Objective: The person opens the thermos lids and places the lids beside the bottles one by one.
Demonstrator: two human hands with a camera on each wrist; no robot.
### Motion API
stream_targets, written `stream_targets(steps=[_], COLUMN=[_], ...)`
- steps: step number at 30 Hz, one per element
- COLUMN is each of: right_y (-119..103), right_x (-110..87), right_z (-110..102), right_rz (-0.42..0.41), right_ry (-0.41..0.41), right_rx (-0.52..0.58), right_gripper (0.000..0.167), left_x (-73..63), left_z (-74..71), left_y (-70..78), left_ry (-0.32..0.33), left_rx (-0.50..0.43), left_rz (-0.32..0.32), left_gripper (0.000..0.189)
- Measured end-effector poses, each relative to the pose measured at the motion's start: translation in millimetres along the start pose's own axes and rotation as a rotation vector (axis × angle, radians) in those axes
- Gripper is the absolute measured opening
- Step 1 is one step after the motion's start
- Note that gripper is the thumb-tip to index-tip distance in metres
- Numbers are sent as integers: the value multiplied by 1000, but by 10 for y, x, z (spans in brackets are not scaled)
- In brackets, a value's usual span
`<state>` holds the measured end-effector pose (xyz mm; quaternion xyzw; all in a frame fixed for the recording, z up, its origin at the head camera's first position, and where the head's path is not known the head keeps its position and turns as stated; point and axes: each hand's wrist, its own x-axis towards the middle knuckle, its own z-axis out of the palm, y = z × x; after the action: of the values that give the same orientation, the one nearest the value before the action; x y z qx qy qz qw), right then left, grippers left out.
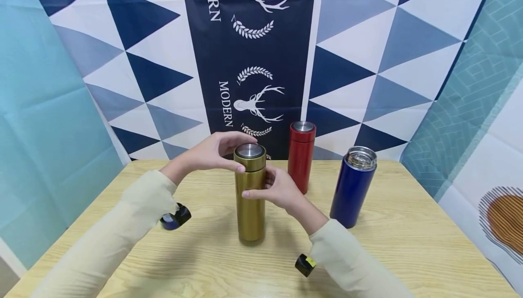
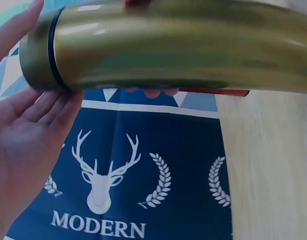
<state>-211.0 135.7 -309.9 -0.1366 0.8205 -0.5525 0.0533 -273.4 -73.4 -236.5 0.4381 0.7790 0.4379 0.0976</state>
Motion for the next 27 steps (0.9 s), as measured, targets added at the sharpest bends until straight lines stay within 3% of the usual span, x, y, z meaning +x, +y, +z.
stream_targets(steps=[4,12,19,27], right_y=[-7,4,72,136], right_x=[-61,-135,-180,-209], right_z=[11,40,34,15], right_rz=[-11,-97,-184,-264], right_ry=[-58,-169,-270,-333], right_rx=[19,82,126,119], right_gripper=[69,70,71,68], left_x=[-61,-115,-115,-137], left_z=[-7,28,70,122], left_y=[-24,-56,8,55], left_ry=[-60,-175,-275,-295], left_rx=[-94,-216,-220,-189], left_rz=[-8,47,115,122], left_gripper=[61,64,69,66])
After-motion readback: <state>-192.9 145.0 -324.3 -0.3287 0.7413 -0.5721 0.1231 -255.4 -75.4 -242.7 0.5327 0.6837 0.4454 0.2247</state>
